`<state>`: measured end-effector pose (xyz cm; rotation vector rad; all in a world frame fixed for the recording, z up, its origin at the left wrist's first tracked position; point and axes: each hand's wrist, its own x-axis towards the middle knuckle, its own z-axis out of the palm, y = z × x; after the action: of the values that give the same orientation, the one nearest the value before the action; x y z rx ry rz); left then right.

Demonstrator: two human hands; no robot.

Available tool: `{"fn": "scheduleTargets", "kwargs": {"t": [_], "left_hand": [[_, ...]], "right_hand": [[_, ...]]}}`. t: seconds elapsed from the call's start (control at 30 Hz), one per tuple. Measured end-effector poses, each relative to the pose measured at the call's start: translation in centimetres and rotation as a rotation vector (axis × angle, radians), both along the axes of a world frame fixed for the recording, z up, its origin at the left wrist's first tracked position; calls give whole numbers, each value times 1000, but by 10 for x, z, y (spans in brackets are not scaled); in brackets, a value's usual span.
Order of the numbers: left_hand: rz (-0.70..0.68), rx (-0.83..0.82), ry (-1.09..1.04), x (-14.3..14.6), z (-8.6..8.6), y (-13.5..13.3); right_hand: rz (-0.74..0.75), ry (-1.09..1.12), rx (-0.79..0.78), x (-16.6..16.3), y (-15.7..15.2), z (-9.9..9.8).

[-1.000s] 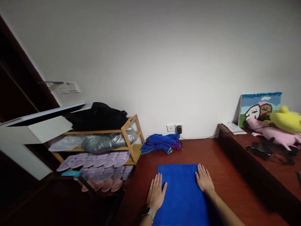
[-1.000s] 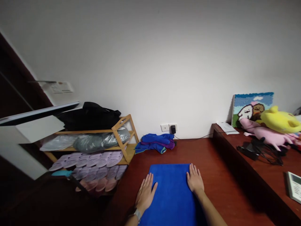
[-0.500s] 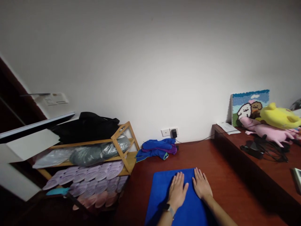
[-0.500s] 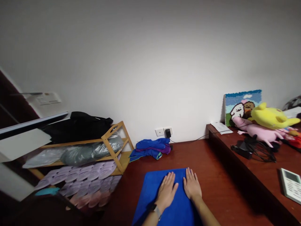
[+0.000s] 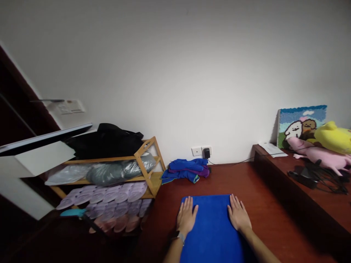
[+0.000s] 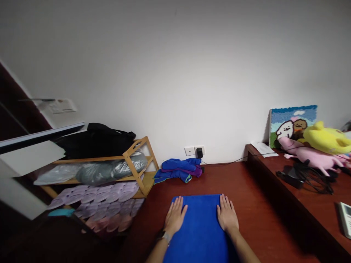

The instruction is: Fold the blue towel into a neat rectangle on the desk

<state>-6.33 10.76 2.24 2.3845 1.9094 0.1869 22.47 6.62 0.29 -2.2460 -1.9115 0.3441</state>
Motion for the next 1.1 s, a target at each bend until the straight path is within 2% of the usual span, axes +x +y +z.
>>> {"fn": "scheduleTargets", "kwargs": {"t": [0.07, 0.13, 0.27, 0.37, 0.47, 0.57, 0.67, 0.77, 0.87, 1.0, 1.1], "left_hand": [[39, 10, 13, -26, -1, 1], [49, 17, 7, -38, -4, 1], [43, 30, 0, -42, -8, -1], [36, 110, 6, -36, -5, -2], [-32, 200, -46, -11, 1, -4], [-235, 168, -120, 41, 3, -10], [-385, 131, -169, 96, -7, -15], [-370, 101, -168, 120, -21, -15], [-254, 81, -121, 95, -26, -8], [-22, 51, -41, 18, -17, 4], [52, 58, -9, -31, -15, 8]], "right_hand": [[0, -10, -9, -1, -1, 2], [-1, -17, -13, -1, -2, 3], [-1, -23, -9, -2, -3, 5], [2, -19, -12, -1, -3, 5], [5, -15, -12, -1, -2, 5], [7, -11, -2, 0, -1, 4], [14, -11, 12, 1, 0, 0], [18, -21, 8, 2, 1, -4], [16, -36, 7, 3, 1, -6], [10, -27, 4, 3, 1, -5], [5, -24, -10, 2, 0, -4]]}}
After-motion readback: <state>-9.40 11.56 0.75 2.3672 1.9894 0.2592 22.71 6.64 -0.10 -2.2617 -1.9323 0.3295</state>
